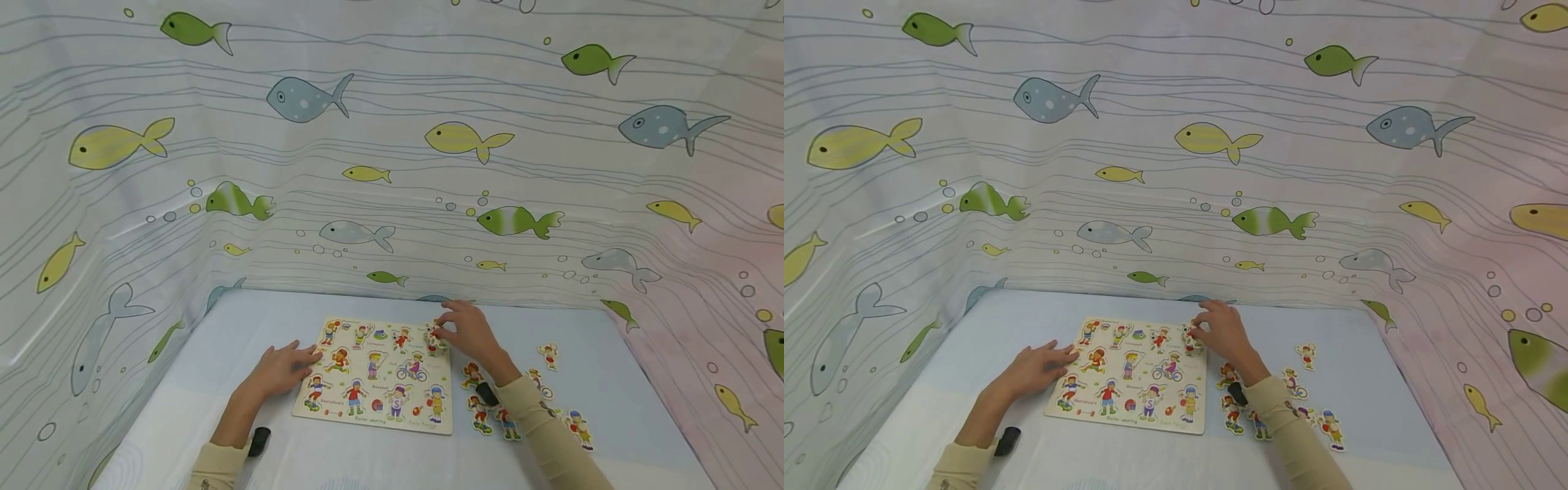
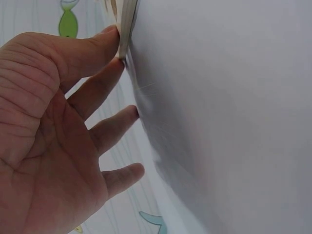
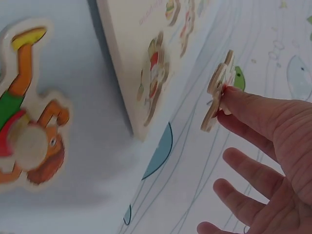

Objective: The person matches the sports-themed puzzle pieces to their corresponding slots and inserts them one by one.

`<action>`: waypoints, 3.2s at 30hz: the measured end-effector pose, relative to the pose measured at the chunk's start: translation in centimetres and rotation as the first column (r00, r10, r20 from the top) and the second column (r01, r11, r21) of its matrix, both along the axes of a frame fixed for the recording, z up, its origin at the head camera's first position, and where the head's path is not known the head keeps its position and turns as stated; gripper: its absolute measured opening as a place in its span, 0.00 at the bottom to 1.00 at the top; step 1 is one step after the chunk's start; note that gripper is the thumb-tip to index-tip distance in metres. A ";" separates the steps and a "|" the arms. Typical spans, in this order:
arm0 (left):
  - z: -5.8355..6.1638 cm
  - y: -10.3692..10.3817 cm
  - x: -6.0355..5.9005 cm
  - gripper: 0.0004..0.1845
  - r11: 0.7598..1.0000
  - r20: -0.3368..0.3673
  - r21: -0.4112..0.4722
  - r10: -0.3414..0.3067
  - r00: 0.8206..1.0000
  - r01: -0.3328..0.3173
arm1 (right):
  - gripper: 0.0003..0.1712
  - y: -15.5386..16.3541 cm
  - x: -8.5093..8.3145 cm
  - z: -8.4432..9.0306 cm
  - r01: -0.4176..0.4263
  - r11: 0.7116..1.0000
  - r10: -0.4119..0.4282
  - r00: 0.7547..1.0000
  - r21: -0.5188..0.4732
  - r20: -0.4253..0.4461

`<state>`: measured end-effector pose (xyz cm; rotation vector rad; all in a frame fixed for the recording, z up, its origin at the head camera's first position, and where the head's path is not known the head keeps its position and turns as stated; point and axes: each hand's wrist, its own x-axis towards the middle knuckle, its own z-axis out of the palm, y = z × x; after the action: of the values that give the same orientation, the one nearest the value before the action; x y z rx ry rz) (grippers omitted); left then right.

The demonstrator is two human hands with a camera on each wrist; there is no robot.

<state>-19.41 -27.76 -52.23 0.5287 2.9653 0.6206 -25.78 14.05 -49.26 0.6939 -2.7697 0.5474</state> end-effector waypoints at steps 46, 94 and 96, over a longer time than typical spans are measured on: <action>-0.2 0.0 0.1 0.21 1.000 0.004 -0.006 0.022 1.000 -0.022 | 0.10 -7.6 -1.5 -2.2 0.009 0.993 -0.023 0.993 0.116 0.118; 0.4 0.4 0.2 0.21 1.000 0.011 -0.006 0.002 1.000 -0.002 | 0.12 -6.6 -0.7 -0.9 0.036 0.988 -0.058 0.988 0.152 0.143; 0.4 0.4 0.2 0.21 1.000 0.013 -0.006 0.004 1.000 -0.004 | 0.13 -6.3 -0.6 -0.8 0.037 0.988 -0.058 0.989 0.151 0.136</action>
<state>-19.20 -27.38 -51.81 0.5166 2.9558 0.6134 -26.39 7.70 -50.05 0.6410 -2.9742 0.3975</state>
